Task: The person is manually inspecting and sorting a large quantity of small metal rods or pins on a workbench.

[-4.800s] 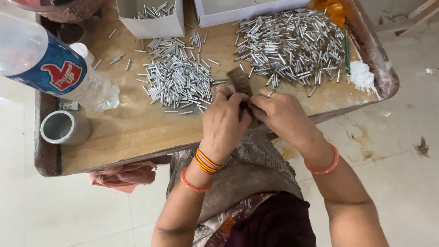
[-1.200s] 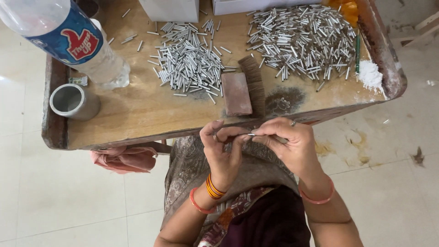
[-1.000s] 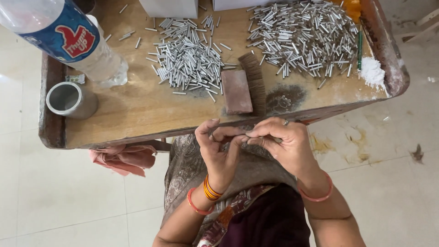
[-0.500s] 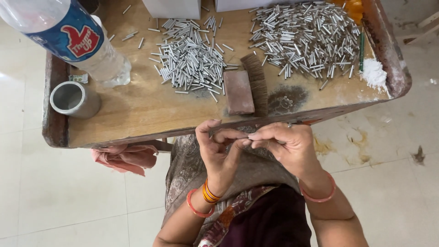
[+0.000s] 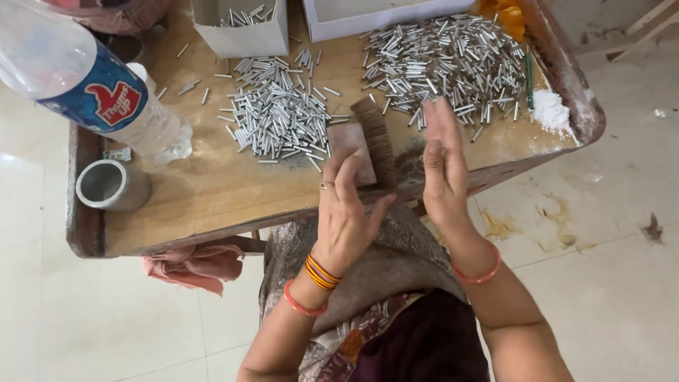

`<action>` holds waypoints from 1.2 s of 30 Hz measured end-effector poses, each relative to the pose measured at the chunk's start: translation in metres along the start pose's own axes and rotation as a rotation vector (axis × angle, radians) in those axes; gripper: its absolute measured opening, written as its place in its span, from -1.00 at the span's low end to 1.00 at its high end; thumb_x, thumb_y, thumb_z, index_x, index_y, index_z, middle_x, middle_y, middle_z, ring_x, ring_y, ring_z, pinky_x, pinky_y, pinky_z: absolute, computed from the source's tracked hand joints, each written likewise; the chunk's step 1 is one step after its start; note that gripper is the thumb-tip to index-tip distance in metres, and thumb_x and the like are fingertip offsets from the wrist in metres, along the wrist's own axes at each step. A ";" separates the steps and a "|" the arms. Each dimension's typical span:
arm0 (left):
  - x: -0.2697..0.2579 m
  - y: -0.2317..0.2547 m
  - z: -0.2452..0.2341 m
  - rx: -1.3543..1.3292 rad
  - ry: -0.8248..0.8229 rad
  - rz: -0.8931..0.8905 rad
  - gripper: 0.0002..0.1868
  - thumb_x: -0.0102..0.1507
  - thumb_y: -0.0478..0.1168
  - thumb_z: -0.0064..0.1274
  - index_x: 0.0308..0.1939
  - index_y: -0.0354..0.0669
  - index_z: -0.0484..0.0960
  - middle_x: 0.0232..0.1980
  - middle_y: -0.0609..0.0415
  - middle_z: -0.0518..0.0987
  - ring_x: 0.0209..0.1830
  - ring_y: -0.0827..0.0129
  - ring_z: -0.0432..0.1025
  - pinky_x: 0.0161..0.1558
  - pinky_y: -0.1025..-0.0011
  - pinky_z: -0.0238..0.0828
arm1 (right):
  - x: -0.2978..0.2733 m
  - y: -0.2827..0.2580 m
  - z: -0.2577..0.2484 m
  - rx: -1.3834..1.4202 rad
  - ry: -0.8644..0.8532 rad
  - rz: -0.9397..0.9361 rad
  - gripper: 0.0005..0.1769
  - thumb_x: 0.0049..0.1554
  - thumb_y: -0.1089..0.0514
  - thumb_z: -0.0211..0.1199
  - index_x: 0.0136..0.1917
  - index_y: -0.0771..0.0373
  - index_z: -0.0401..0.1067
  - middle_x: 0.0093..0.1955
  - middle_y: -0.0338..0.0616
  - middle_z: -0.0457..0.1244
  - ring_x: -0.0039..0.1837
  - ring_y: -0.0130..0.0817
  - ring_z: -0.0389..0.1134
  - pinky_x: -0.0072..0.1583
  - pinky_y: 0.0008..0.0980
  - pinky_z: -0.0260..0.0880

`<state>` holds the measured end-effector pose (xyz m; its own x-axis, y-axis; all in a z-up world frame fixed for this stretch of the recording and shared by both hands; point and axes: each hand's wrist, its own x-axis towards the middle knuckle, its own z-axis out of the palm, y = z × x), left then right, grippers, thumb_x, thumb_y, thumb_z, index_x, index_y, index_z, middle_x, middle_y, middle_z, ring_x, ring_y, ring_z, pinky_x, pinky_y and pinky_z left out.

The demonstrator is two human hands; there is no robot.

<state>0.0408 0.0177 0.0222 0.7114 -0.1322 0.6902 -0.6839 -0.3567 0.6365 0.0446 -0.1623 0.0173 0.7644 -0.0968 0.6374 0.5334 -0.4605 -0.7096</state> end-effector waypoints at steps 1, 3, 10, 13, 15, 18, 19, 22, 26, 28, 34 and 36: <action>0.001 -0.003 0.004 -0.004 -0.003 0.006 -0.08 0.12 -0.33 0.39 0.41 -0.28 0.12 0.27 -0.31 0.38 0.24 -0.07 0.38 0.24 0.10 0.39 | -0.001 0.003 0.005 -0.004 0.007 -0.001 -0.38 0.54 0.00 -0.04 0.73 0.21 -0.10 0.70 0.18 -0.09 0.78 -0.05 -0.06 0.74 -0.10 -0.05; 0.002 -0.011 0.010 0.108 -0.086 0.030 -0.01 0.06 -0.30 0.45 0.43 -0.26 0.13 0.36 -0.30 0.30 0.31 -0.18 0.31 0.28 0.02 0.33 | -0.005 0.008 0.016 0.671 -0.102 0.223 -0.25 0.51 -0.21 -0.26 0.74 0.23 -0.31 0.79 0.18 -0.23 0.83 -0.02 -0.27 0.77 -0.03 -0.37; 0.002 -0.009 0.007 0.102 -0.060 -0.017 -0.02 0.06 -0.26 0.47 0.41 -0.27 0.16 0.36 -0.30 0.29 0.26 -0.14 0.33 0.26 0.05 0.34 | 0.001 -0.019 0.010 0.563 -0.162 0.166 -0.19 0.48 -0.27 -0.38 0.76 0.21 -0.41 0.82 0.12 -0.27 0.84 -0.11 -0.33 0.76 -0.14 -0.38; 0.009 -0.004 -0.002 -0.016 -0.057 -0.094 -0.20 0.13 -0.32 0.40 0.34 -0.27 0.26 0.31 -0.24 0.34 0.18 -0.01 0.42 0.15 0.18 0.47 | 0.008 -0.027 -0.010 0.034 -0.110 -0.022 -0.41 0.55 -0.10 -0.16 0.71 0.21 -0.05 0.70 0.16 0.01 0.71 -0.04 0.07 0.65 -0.21 0.09; 0.013 -0.006 -0.005 -0.104 -0.085 -0.201 -0.54 0.23 -0.42 0.26 0.18 -0.20 0.47 0.22 -0.12 0.43 0.01 0.16 0.53 0.00 0.33 0.60 | 0.010 -0.030 -0.017 -0.340 -0.241 0.199 -0.75 0.25 0.12 0.31 0.20 0.14 0.55 0.10 -0.03 0.39 -0.15 -0.26 0.48 -0.11 -0.31 0.44; 0.040 0.001 -0.007 -0.050 -0.181 -0.243 -0.66 0.18 -0.43 0.21 0.04 -0.19 0.61 0.06 -0.09 0.47 -0.21 0.17 0.54 -0.15 0.30 0.56 | 0.024 -0.033 -0.020 -0.419 -0.339 -0.023 -0.72 0.14 0.31 0.37 0.15 0.25 0.56 -0.07 -0.05 0.33 -0.26 -0.20 0.41 -0.20 -0.24 0.39; 0.044 -0.001 -0.004 -0.051 -0.181 -0.241 -0.66 0.18 -0.43 0.21 0.04 -0.19 0.61 0.06 -0.09 0.47 -0.21 0.17 0.54 -0.15 0.30 0.56 | 0.028 -0.029 -0.019 -0.420 -0.338 -0.024 -0.72 0.14 0.31 0.37 0.15 0.25 0.56 -0.07 -0.05 0.33 -0.26 -0.20 0.41 -0.20 -0.24 0.39; 0.050 -0.009 0.004 0.065 -0.268 -0.195 -0.64 0.11 -0.35 0.22 0.00 -0.22 0.62 -0.04 -0.13 0.47 -0.26 0.06 0.50 -0.22 0.21 0.50 | 0.037 -0.015 -0.017 -0.492 -0.396 -0.132 -0.74 0.12 0.30 0.39 0.11 0.26 0.55 -0.06 -0.09 0.34 -0.14 -0.08 0.42 -0.12 -0.21 0.44; 0.044 -0.016 0.012 0.190 -0.291 -0.141 -0.69 0.14 -0.29 0.20 -0.02 -0.21 0.63 -0.08 -0.14 0.50 -0.24 0.01 0.51 -0.23 0.16 0.48 | 0.045 -0.003 -0.016 -0.618 -0.546 -0.272 -0.75 0.01 0.26 0.45 -0.01 0.28 0.55 -0.12 -0.07 0.34 -0.19 -0.12 0.42 -0.17 -0.21 0.42; 0.043 -0.017 0.013 0.205 -0.288 -0.133 -0.71 0.16 -0.28 0.19 -0.03 -0.21 0.64 -0.10 -0.14 0.51 -0.25 0.01 0.51 -0.24 0.15 0.48 | 0.044 0.000 -0.017 -0.599 -0.556 -0.309 -0.73 -0.01 0.24 0.48 -0.02 0.30 0.56 -0.14 -0.08 0.35 -0.21 -0.14 0.42 -0.20 -0.23 0.41; 0.041 -0.019 0.018 0.179 -0.223 -0.153 -0.79 0.14 -0.22 0.23 -0.16 -0.15 0.69 -0.17 -0.06 0.52 -0.31 0.06 0.51 -0.28 0.19 0.47 | 0.030 0.008 -0.016 -0.368 -0.351 -0.325 -0.71 -0.02 0.30 0.51 -0.01 0.34 0.55 -0.15 -0.12 0.32 -0.25 -0.30 0.38 -0.21 -0.35 0.39; 0.042 -0.020 0.019 0.194 -0.211 -0.145 -0.80 0.13 -0.22 0.25 -0.18 -0.14 0.70 -0.18 -0.04 0.51 -0.30 0.07 0.51 -0.28 0.19 0.47 | 0.027 0.015 -0.014 -0.361 -0.281 -0.380 -0.72 -0.03 0.33 0.52 -0.03 0.35 0.54 -0.17 -0.11 0.32 -0.27 -0.31 0.38 -0.23 -0.34 0.37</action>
<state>0.0874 0.0016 0.0320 0.8309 -0.2484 0.4980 -0.5437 -0.5528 0.6315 0.0683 -0.1848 0.0282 0.6370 0.3486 0.6875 0.6690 -0.6931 -0.2684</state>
